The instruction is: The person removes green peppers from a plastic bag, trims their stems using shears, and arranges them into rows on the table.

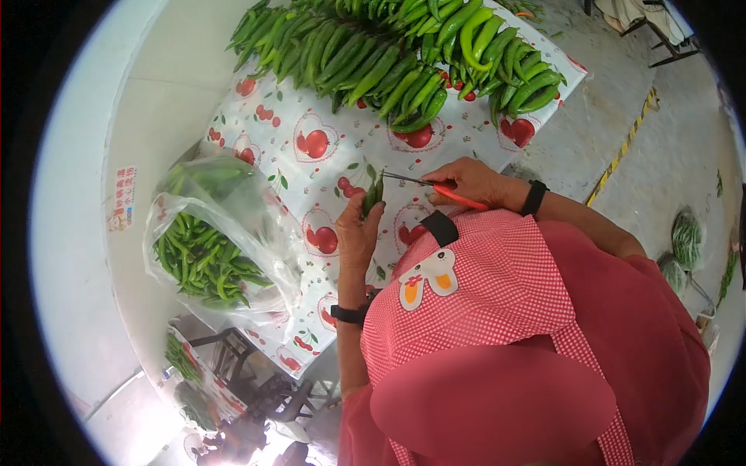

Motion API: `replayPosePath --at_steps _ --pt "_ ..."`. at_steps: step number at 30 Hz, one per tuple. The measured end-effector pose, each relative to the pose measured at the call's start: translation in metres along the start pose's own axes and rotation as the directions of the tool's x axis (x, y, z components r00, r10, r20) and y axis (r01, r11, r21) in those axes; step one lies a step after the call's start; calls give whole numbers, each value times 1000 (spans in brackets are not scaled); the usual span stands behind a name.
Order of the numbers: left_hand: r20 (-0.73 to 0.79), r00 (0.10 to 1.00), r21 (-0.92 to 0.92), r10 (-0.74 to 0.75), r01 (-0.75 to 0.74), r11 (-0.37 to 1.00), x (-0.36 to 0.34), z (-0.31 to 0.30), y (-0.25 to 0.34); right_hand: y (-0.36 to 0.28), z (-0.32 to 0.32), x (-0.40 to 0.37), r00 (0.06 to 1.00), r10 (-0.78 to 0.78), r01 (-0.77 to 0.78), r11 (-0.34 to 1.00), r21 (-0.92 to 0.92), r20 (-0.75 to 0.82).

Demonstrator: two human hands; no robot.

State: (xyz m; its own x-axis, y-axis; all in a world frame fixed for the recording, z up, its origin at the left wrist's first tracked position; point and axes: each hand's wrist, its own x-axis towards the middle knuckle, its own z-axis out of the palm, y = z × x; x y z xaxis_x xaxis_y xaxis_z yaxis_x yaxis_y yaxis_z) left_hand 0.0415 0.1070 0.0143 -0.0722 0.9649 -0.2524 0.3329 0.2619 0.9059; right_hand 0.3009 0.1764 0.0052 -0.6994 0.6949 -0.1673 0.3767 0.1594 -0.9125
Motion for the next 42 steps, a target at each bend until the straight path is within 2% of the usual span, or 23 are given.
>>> replayPosePath --at_steps 2,4,9,11,21,23,27,29,35,37,42 --pt "62 997 36 -34 31 999 -1 -1 5 -3 -1 -1 1000 -10 9 1000 -26 -24" --pt "74 997 52 -26 22 998 -2 0 4 -6 -2 -2 999 47 -47 998 -34 9" --pt "124 990 104 -65 53 993 -4 2 8 -3 -2 -1 998 54 -54 998 -30 20" --pt "149 985 -5 -91 92 996 -5 3 10 -1 -2 -1 996 79 -79 997 -12 50" --pt "179 979 -143 -96 123 982 -4 6 -1 0 3 -2 997 59 -59 998 0 42" --pt "205 975 -218 -86 131 967 -4 7 -5 2 3 -1 998 50 -50 999 6 35" --pt "185 975 -246 -127 171 954 -4 11 8 3 3 -1 998 30 -29 1000 -3 55" --pt "212 954 -288 -213 269 919 -4 10 10 3 3 -2 997 30 -31 999 13 66" --pt "201 950 -317 -238 293 902 -5 10 10 6 5 0 998 36 -34 998 49 -47" --pt "210 951 -306 -227 285 908 -5 10 7 4 0 0 995 95 -96 995 2 32" --pt "241 947 -311 -212 283 907 -5 9 7 6 4 0 997 42 -43 999 11 68"
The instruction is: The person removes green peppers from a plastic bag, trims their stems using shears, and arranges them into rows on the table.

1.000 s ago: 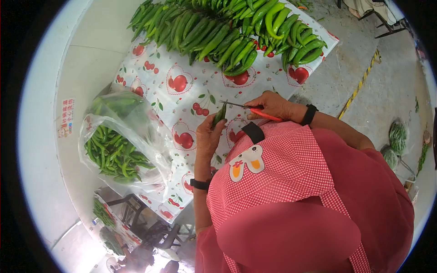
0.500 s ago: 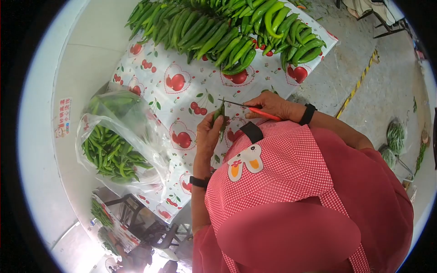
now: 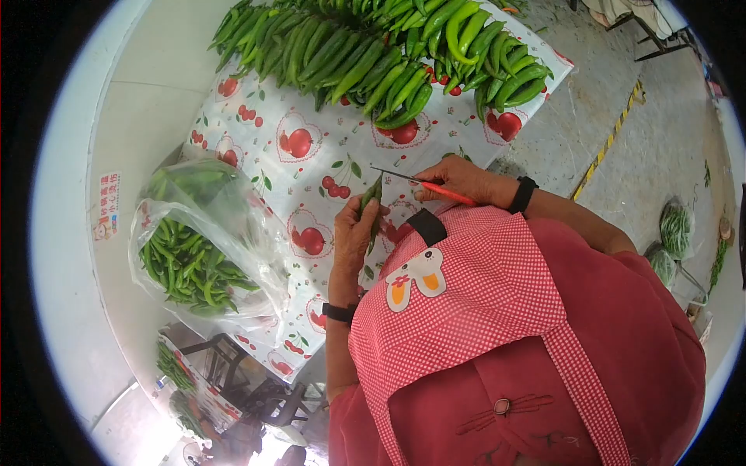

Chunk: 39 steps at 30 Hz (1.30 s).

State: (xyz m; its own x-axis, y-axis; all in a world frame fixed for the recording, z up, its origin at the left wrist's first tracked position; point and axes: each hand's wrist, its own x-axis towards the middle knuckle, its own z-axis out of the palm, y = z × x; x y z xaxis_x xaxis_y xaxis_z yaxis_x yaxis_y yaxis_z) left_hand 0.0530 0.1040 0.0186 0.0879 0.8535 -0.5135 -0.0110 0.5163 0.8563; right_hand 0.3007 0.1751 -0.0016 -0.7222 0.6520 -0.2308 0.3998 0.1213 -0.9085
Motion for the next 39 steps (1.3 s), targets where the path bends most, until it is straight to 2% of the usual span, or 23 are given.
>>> replayPosePath --at_steps 8,11,12,14,16,18,21,23,27,29,34,36,38,39 --pt "-15 999 -5 -30 30 1000 -2 4 5 -2 0 -1 1000 -10 10 1000 -20 4" --pt "-7 999 -31 -38 38 999 -2 4 5 -2 1 -2 1000 22 -22 1000 12 -4" --pt "-7 999 -31 -38 38 999 -1 4 5 -1 4 -1 999 -11 13 997 75 -31" --pt "-27 999 -114 -42 39 993 -1 4 5 1 5 -1 997 -42 50 989 137 -59" --pt "-24 999 -148 -43 39 988 0 3 5 0 4 0 999 -35 35 997 63 -3" --pt "-19 999 -183 -43 39 982 0 3 4 2 8 1 998 -58 60 996 71 -23" --pt "8 999 -240 -47 48 970 1 4 3 4 9 1 996 -80 83 993 80 -43" --pt "56 995 -354 -81 96 930 2 1 2 3 9 1 996 -82 85 993 83 -40" --pt "73 990 -395 -123 141 908 2 -3 -2 -7 5 2 997 -75 73 996 54 23" --pt "157 973 -415 -170 222 882 0 -1 -1 -9 5 3 995 -93 90 994 55 42" --pt "166 966 -431 -198 251 867 -1 2 -6 1 17 8 986 -164 164 986 9 22" --pt "150 966 -431 -212 257 865 -2 5 -9 3 19 8 989 -147 146 989 33 29" --pt "100 984 -190 -150 167 967 -2 8 -16 5 21 8 991 -129 127 990 57 35" --pt "100 983 -192 -152 169 967 -4 11 -15 7 23 10 990 -138 137 990 39 25"
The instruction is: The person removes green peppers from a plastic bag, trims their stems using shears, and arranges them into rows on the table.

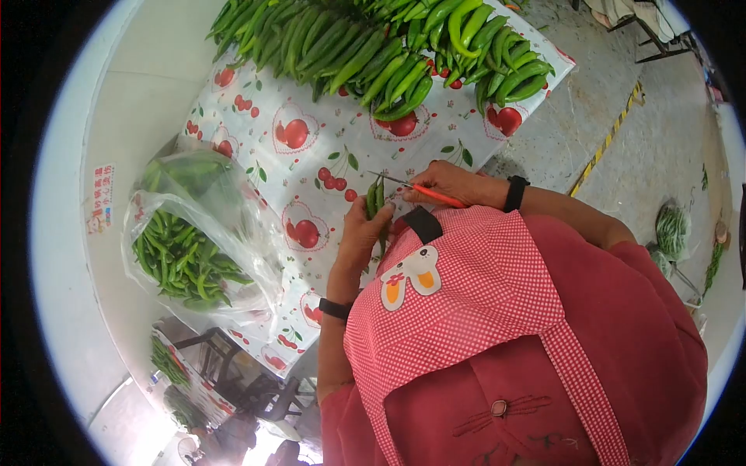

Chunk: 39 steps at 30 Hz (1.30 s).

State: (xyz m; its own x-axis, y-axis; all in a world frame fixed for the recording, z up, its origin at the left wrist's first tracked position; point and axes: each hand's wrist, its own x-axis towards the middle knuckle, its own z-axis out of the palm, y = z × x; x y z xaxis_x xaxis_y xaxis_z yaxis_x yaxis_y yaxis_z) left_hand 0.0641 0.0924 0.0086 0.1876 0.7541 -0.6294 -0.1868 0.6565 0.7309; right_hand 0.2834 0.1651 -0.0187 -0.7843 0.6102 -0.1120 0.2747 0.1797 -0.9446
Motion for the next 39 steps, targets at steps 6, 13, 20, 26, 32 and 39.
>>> replayPosePath --at_steps 6,13,20,26,32,39 --pt "-182 971 542 156 -34 840 0 6 -2 0 0 -1 996 79 -78 996 -39 38" --pt "-312 945 346 99 16 938 -27 -10 17 -16 -10 -8 986 123 -158 905 -396 -113" --pt "-451 877 237 167 -62 969 -38 -26 17 -18 -12 6 903 358 -429 782 -452 -238" --pt "-498 855 130 148 -96 987 -36 -27 16 -9 -12 4 974 186 -227 781 -582 -131" --pt "-524 844 112 114 -64 992 -33 -19 31 -7 -8 5 996 89 -54 807 -588 30" --pt "-444 833 320 330 -197 927 -9 -19 65 -12 -26 9 972 134 -218 827 -519 -195"
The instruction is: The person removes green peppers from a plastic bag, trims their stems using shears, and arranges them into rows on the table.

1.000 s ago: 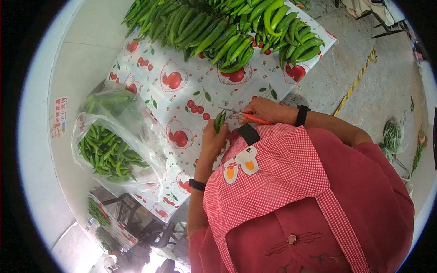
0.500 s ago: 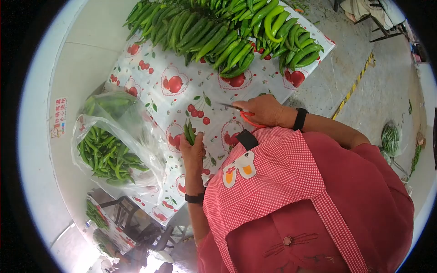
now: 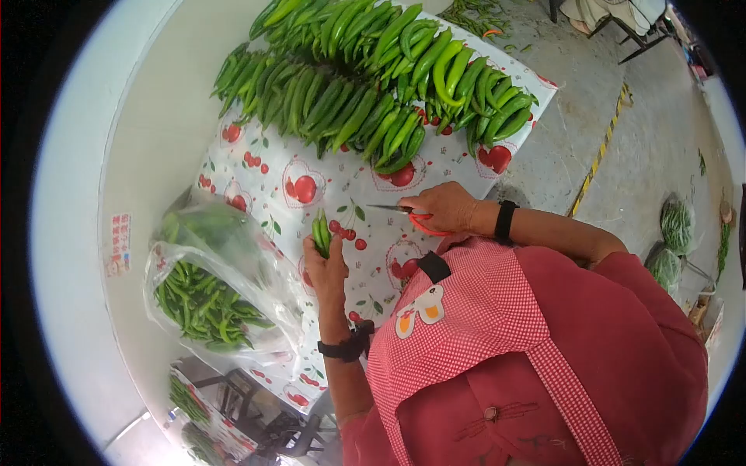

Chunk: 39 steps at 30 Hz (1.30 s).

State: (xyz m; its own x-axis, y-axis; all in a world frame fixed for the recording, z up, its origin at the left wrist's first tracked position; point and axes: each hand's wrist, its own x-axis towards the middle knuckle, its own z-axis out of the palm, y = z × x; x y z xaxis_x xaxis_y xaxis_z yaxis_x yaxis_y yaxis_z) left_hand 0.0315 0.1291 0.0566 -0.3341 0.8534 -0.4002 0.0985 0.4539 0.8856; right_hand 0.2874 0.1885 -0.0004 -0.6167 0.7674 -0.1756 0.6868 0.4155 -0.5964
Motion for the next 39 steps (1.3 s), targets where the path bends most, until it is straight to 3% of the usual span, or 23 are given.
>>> replayPosePath --at_steps 1,3,5,7,8,9,12,15,17,19,21,23,24,28,31,35,37,39 --pt "10 1000 4 6 -6 1000 8 3 5 0 -3 0 999 -19 20 1000 -22 41" --pt "88 938 138 336 -345 928 26 11 15 3 -1 -2 996 -30 33 999 -38 79" --pt "101 908 223 406 -419 880 39 27 31 12 14 -7 1000 -8 8 999 41 8" --pt "193 653 509 732 -705 494 44 53 50 10 9 -19 1000 -6 5 998 64 17" --pt "191 796 499 574 -583 641 38 68 61 10 7 -26 999 -15 12 997 82 34" --pt "204 795 496 572 -587 640 39 82 61 11 6 -31 1000 -3 0 996 87 30" --pt "262 693 440 671 -705 556 50 110 63 17 3 -43 998 -63 63 996 57 10" --pt "190 684 523 705 -678 516 79 99 81 26 -3 -44 994 -68 72 996 52 -84" --pt "176 667 609 724 -652 452 95 85 103 39 2 -42 965 -133 138 990 7 -226" --pt "130 686 681 716 -587 438 111 76 120 44 3 -38 961 -144 148 989 0 -237" --pt "144 662 653 735 -622 432 131 73 128 48 6 -36 990 -88 87 996 -12 -106" --pt "89 638 623 765 -635 458 146 75 133 49 9 -35 983 -96 102 994 26 -159" --pt "56 679 596 732 -611 521 151 79 137 48 9 -36 975 -101 115 992 59 -198" --pt "124 746 630 654 -569 529 169 90 131 46 3 -38 973 -110 125 990 61 -201" --pt "163 701 652 695 -605 457 173 91 125 48 0 -37 983 -96 105 993 51 -157" --pt "135 739 687 660 -550 475 169 91 121 48 1 -36 963 -123 141 988 60 -238" --pt "130 637 600 760 -661 451 174 89 110 47 5 -37 963 -119 134 990 49 -240" --pt "141 599 602 788 -684 412 176 87 103 48 5 -36 966 -106 118 992 36 -235"
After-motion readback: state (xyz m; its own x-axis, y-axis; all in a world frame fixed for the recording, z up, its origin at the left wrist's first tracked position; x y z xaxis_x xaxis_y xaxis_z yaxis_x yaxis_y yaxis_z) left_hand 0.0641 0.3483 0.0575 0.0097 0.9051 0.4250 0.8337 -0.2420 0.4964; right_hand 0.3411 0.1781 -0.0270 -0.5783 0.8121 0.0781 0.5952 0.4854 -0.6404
